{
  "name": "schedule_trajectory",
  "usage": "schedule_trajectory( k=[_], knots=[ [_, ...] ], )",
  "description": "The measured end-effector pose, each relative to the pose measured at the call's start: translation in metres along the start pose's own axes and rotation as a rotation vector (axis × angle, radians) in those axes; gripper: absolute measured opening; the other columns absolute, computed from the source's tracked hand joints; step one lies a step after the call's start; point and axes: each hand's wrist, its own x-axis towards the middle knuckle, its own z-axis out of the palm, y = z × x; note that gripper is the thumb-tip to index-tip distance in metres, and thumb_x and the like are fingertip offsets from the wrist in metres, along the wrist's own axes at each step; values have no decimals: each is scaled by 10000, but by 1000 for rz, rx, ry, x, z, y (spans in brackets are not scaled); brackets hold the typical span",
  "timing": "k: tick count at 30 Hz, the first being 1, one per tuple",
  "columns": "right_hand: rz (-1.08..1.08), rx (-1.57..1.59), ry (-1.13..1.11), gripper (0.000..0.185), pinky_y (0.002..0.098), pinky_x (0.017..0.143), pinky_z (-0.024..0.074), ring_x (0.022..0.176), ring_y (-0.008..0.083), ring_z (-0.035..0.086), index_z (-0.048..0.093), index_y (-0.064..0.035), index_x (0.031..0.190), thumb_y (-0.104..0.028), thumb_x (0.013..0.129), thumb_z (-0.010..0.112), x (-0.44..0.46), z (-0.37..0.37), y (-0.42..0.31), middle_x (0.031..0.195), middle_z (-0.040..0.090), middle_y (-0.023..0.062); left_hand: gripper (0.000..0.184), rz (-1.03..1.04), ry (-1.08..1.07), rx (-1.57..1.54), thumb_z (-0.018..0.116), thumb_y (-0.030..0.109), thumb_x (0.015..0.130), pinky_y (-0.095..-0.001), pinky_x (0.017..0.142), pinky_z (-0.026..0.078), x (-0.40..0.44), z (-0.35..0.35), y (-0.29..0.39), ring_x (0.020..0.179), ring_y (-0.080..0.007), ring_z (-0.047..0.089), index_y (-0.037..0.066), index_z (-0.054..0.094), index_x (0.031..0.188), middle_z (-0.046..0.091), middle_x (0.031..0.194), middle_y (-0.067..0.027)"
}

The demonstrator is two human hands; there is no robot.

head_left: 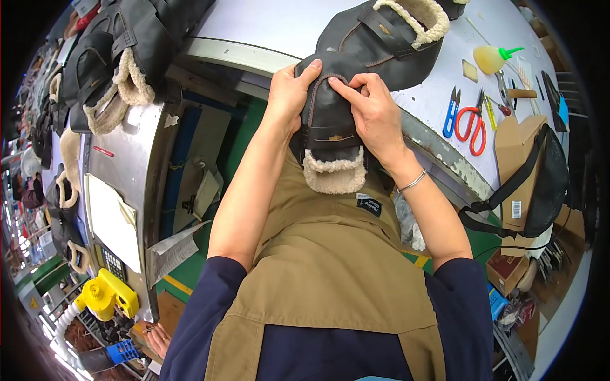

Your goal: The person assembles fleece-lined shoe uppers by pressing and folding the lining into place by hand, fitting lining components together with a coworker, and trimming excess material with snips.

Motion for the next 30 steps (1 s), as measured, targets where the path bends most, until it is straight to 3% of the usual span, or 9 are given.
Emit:
schedule_trajectory(
  k=[10, 13, 14, 17, 22, 27, 30],
  knots=[
    [-162, 53, -49, 459, 300, 698, 485, 829, 194, 502, 730, -209, 1052, 71, 714, 597, -3, -6, 1, 978, 555, 7, 260, 71, 54, 105, 646, 186, 906, -281, 571, 515, 7, -2, -8, 655, -131, 617, -70, 655, 955, 675, 819, -103],
    [-121, 346, -127, 450, 295, 738, 471, 818, 185, 499, 727, -176, 1053, 89, 713, 599, -7, -18, 12, 995, 572, 13, 270, 118, 84, 271, 638, 198, 911, -285, 574, 511, 6, -1, -4, 662, -127, 617, -65, 656, 970, 677, 828, -104],
    [0, 435, -113, 439, 294, 762, 462, 809, 183, 497, 719, -136, 1058, 106, 713, 595, -10, -21, 11, 990, 580, 22, 271, 122, 76, 285, 635, 200, 912, -285, 576, 512, 6, 0, -3, 662, -127, 617, -64, 656, 973, 677, 829, -104],
    [87, 355, -32, 414, 302, 771, 461, 802, 192, 498, 716, -113, 1056, 101, 722, 598, -9, -18, 6, 999, 581, 34, 274, 103, 54, 277, 630, 204, 915, -285, 581, 515, 4, -1, -2, 664, -128, 619, -62, 655, 980, 677, 832, -105],
    [-36, 174, -86, 415, 303, 757, 473, 834, 212, 510, 717, -129, 1064, 90, 733, 596, -8, -21, 2, 1014, 594, 33, 277, 55, 35, 180, 630, 203, 915, -284, 583, 520, 3, -2, -1, 666, -132, 623, -64, 652, 983, 676, 831, -106],
    [-94, 186, -111, 425, 293, 763, 481, 896, 218, 526, 723, -163, 1060, 86, 748, 578, -11, -22, 4, 1016, 616, 19, 276, 150, 75, 262, 649, 216, 904, -276, 574, 504, 2, -3, -7, 658, -113, 608, -57, 665, 946, 677, 802, -86],
    [-194, 243, -175, 379, 290, 763, 492, 928, 232, 537, 721, -130, 1036, 81, 761, 568, -10, -28, 8, 1001, 618, 29, 286, 254, 133, 330, 663, 236, 896, -271, 576, 494, -1, -2, -7, 649, -102, 597, -48, 675, 927, 675, 788, -71]
  ],
)
